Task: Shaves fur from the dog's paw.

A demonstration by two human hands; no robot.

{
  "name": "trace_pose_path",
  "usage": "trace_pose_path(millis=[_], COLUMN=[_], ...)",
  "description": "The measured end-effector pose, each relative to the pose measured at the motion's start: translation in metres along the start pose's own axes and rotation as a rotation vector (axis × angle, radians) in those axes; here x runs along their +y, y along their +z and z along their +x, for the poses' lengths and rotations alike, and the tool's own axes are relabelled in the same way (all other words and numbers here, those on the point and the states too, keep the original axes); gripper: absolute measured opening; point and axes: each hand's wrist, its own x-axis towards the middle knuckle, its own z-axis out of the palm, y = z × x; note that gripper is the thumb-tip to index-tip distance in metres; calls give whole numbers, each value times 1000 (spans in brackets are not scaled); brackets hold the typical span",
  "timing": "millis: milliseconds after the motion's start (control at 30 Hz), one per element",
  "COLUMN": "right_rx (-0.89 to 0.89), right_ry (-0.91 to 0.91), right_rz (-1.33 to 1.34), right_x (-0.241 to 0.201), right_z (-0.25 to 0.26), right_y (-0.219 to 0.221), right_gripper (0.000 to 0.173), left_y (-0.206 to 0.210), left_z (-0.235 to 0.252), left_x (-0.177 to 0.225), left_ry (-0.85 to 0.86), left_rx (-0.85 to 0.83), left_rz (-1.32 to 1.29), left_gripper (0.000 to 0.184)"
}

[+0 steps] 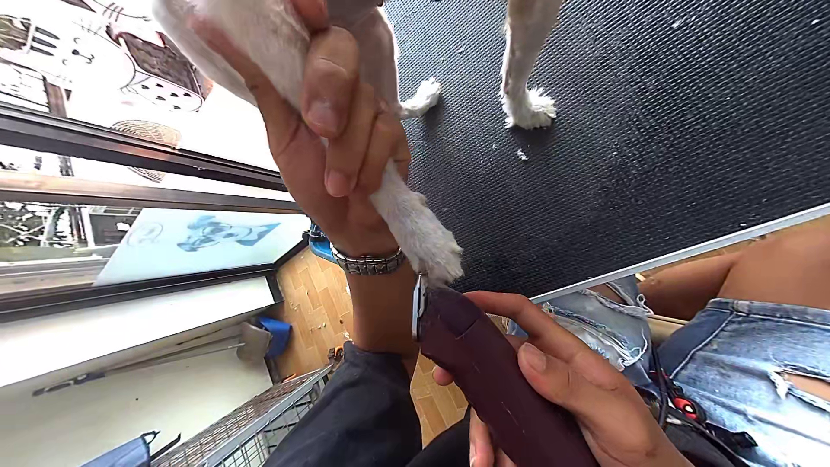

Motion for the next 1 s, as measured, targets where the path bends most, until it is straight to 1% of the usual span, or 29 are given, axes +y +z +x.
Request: trace_pose_path(millis=[67, 133, 167, 200, 233, 267, 300, 333, 400, 500, 600, 667, 767, 833, 900, 1000], right_rx=[3, 12, 17, 17, 16, 16, 17, 14, 2, 0, 0, -7, -7, -4, 0, 10], right_ry=[7, 7, 3, -1, -4, -5, -7, -10, -16, -20, -12, -4, 1, 6, 8, -5], right_rz=[-14, -13, -7, -3, -9, -21, -35, -37, -28, -10, -17, -21, -25, -13, -12, -20], right_x=[1, 1, 1, 2, 2, 3, 2, 3, 3, 2, 1, 2, 4, 4, 4, 4], right_z=[1, 2, 2, 2, 2, 1, 0, -2, -6, -8, -5, -3, -1, 0, 1, 2], right_y=[2, 3, 4, 4, 3, 4, 4, 3, 0, -2, -1, -2, -1, 0, 1, 2], right_gripper=[42, 42, 42, 42, 42, 42, 42, 42, 43, 43, 42, 42, 42, 42, 42, 41], left_y=[-4, -1, 12, 42, 99, 124, 131, 130, 128, 127, 128, 129, 129, 130, 130, 129], left_z=[1, 6, 12, 18, 26, 32, 34, 36, 36, 35, 35, 35, 34, 34, 33, 32], left_x=[-3, -8, -16, -29, -51, -64, -69, -70, -68, -65, -66, -67, -68, -67, -68, -69], left_ry=[-1, -15, -24, -10, 68, 100, 104, 96, 87, 95, 143, 154, 164, 151, 157, 181], left_rx=[-15, -147, -221, -176, 163, 197, 146, 96, 56, 37, 36, 41, 37, 50, 56, 62], left_rz=[8, 45, 83, 112, 123, 138, 152, 160, 159, 154, 158, 154, 151, 163, 180, 195], left_gripper=[94, 91, 87, 82, 78, 75, 75, 75, 76, 72, 61, 59, 61, 69, 71, 67])
